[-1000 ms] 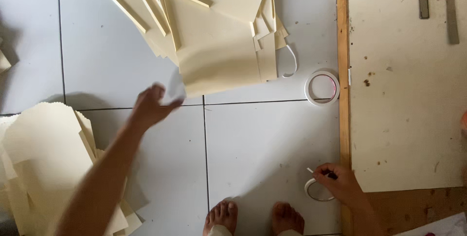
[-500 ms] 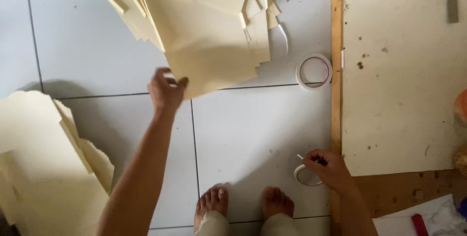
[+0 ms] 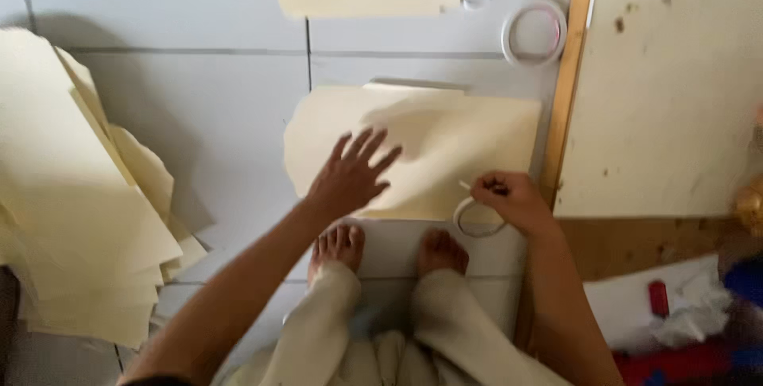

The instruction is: The person repeatedly picks up off-white paper sheets from a pile on the floor and secures them to a wooden frame using clear adhesive tape. They smooth the paper with their hands and tear the tape from the roll to attach each sheet.

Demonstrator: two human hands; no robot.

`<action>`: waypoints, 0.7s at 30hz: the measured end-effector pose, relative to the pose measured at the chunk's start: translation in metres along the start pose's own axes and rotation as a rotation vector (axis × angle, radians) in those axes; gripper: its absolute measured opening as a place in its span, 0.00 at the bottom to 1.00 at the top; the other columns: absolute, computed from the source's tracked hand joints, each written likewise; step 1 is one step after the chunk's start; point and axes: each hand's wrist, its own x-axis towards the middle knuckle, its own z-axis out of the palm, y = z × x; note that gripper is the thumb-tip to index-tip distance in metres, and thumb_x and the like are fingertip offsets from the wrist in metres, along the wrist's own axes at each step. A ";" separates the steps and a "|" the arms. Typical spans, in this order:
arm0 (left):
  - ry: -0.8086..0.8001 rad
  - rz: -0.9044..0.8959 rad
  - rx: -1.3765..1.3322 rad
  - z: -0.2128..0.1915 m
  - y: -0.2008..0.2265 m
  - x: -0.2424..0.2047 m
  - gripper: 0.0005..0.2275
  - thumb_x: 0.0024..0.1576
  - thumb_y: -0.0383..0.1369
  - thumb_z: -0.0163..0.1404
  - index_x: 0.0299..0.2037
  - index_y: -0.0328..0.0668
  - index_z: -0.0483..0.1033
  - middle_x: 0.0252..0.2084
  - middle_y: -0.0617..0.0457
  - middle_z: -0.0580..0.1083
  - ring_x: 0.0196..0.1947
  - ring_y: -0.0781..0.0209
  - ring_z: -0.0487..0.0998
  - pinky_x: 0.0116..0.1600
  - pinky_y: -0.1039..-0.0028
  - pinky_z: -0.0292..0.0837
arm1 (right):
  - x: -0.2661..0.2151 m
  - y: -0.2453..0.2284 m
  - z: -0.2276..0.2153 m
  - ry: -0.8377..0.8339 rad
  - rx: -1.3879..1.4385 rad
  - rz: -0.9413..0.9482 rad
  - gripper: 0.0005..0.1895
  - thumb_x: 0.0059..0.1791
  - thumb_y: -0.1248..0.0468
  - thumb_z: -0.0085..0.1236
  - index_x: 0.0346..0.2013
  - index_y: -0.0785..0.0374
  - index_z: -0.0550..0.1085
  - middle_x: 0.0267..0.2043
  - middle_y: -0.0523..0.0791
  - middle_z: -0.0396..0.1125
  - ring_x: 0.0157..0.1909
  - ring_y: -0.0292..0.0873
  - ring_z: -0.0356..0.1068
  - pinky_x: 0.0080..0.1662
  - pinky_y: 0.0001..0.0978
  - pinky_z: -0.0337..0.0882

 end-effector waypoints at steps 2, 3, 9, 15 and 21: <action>0.035 0.053 0.051 0.018 -0.007 -0.005 0.35 0.51 0.52 0.61 0.70 0.61 0.65 0.73 0.44 0.61 0.71 0.42 0.63 0.69 0.45 0.59 | -0.002 0.009 0.005 -0.002 -0.005 0.003 0.12 0.48 0.58 0.69 0.34 0.64 0.80 0.33 0.48 0.74 0.38 0.44 0.69 0.45 0.40 0.72; 0.083 0.101 0.118 0.028 -0.012 -0.007 0.38 0.49 0.52 0.62 0.72 0.61 0.62 0.74 0.43 0.60 0.72 0.42 0.62 0.70 0.45 0.60 | -0.001 0.013 0.007 -0.004 -0.011 -0.014 0.12 0.49 0.57 0.69 0.35 0.64 0.81 0.34 0.47 0.74 0.39 0.44 0.69 0.45 0.41 0.72; 0.005 -0.072 0.132 0.009 -0.074 -0.021 0.32 0.54 0.38 0.62 0.72 0.59 0.67 0.76 0.41 0.61 0.74 0.38 0.61 0.69 0.38 0.53 | -0.004 0.031 0.011 -0.023 0.078 0.021 0.09 0.47 0.62 0.71 0.35 0.64 0.81 0.35 0.46 0.74 0.40 0.42 0.70 0.45 0.35 0.72; -0.261 -0.070 -0.020 -0.038 -0.036 -0.026 0.38 0.48 0.54 0.60 0.72 0.57 0.65 0.77 0.42 0.58 0.75 0.38 0.57 0.71 0.47 0.52 | 0.008 0.010 0.043 -0.142 -0.048 -0.051 0.12 0.45 0.59 0.69 0.34 0.65 0.80 0.35 0.50 0.74 0.43 0.46 0.70 0.50 0.43 0.70; -0.428 0.006 -0.017 -0.031 -0.042 -0.038 0.39 0.50 0.39 0.62 0.74 0.65 0.58 0.80 0.49 0.50 0.78 0.43 0.51 0.77 0.49 0.44 | -0.006 -0.030 0.065 -0.226 0.008 -0.074 0.07 0.46 0.61 0.67 0.34 0.61 0.81 0.32 0.44 0.75 0.40 0.39 0.70 0.47 0.33 0.69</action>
